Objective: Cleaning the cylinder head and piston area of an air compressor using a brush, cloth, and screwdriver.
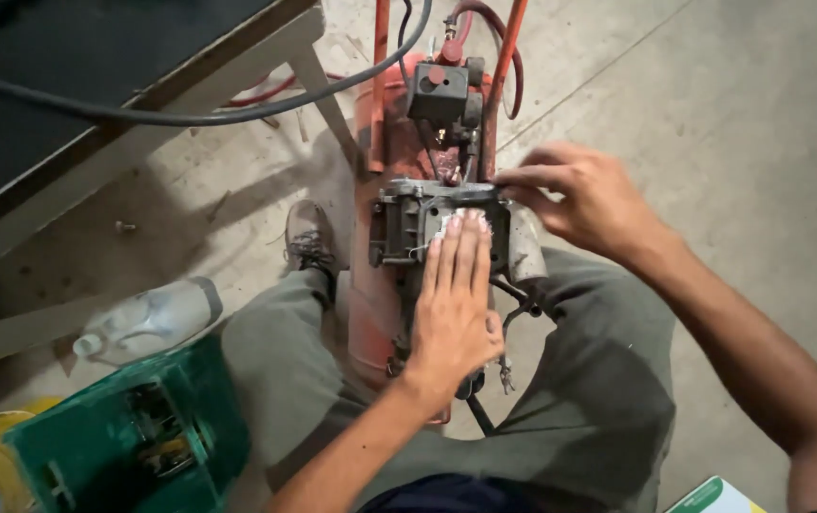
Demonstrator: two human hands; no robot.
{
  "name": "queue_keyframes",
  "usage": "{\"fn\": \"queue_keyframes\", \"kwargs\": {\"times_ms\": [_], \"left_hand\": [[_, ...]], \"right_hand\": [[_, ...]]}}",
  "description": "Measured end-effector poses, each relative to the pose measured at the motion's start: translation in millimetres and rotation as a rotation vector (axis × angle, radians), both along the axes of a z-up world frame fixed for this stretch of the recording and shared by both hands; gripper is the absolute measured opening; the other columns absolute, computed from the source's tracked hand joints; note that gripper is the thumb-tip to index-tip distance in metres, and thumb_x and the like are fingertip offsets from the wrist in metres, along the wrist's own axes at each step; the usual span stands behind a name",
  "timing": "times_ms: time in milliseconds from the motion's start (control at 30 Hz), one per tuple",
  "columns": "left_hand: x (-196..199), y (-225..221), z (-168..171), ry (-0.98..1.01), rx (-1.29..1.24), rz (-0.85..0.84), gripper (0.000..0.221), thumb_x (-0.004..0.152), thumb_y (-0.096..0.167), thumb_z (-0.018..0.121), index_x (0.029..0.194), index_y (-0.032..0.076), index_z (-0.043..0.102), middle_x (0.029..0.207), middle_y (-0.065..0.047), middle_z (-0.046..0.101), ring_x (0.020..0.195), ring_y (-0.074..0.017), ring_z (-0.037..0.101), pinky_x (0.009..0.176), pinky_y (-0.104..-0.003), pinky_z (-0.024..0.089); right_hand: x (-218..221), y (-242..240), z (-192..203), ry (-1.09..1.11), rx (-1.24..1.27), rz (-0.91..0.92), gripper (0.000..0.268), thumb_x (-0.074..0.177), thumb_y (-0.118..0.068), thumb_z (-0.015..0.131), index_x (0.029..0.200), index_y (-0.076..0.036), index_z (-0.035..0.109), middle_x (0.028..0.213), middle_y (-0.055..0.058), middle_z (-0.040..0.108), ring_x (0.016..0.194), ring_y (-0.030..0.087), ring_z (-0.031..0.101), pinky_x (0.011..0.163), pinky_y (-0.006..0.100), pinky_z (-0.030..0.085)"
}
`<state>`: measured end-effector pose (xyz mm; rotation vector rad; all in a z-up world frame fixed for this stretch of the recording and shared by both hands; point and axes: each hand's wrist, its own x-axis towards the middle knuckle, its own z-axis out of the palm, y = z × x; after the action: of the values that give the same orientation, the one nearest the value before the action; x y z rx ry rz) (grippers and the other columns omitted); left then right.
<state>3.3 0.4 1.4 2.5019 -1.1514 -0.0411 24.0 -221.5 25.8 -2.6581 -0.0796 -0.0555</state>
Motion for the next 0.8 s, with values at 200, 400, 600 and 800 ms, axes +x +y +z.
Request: {"fn": "queue_keyframes", "kwargs": {"times_ms": [200,400,600,800], "left_hand": [[5,0,0,-0.029,-0.067,-0.016,0.111,0.047,0.025,0.064,0.151,-0.007,0.041,0.158,-0.028,0.038,0.151,-0.0409,0.035,0.130,-0.046,0.023],[5,0,6,-0.028,-0.061,-0.012,0.111,0.050,0.024,0.063,0.153,-0.009,0.038,0.160,-0.028,0.037,0.152,-0.0415,0.033,0.130,-0.047,0.023],[4,1,3,0.003,-0.049,-0.028,0.109,0.051,0.025,0.065,0.151,-0.009,0.040,0.159,-0.028,0.038,0.152,-0.0416,0.032,0.131,-0.046,0.021],[3,1,2,0.019,-0.047,-0.024,0.110,0.050,0.026,0.067,0.151,-0.007,0.040,0.160,-0.028,0.036,0.153,-0.0414,0.030,0.131,-0.046,0.020]], "right_hand": [[30,29,-13,-0.099,0.064,0.162,0.017,0.095,-0.021,0.074,0.111,-0.019,0.079,0.099,0.003,0.072,0.090,0.028,0.070,0.079,0.040,0.055],[-14,-10,4,-0.007,0.008,-0.001,0.018,0.096,-0.022,0.074,0.113,-0.020,0.080,0.095,0.005,0.073,0.083,0.030,0.069,0.073,0.042,0.055],[15,21,-8,-0.096,0.000,0.075,0.012,0.097,-0.026,0.074,0.106,-0.021,0.080,0.093,0.002,0.073,0.086,0.028,0.070,0.075,0.040,0.055],[19,19,-8,-0.179,-0.045,0.139,0.013,0.095,-0.025,0.076,0.106,-0.020,0.081,0.093,0.004,0.071,0.085,0.029,0.069,0.073,0.039,0.055]]}}
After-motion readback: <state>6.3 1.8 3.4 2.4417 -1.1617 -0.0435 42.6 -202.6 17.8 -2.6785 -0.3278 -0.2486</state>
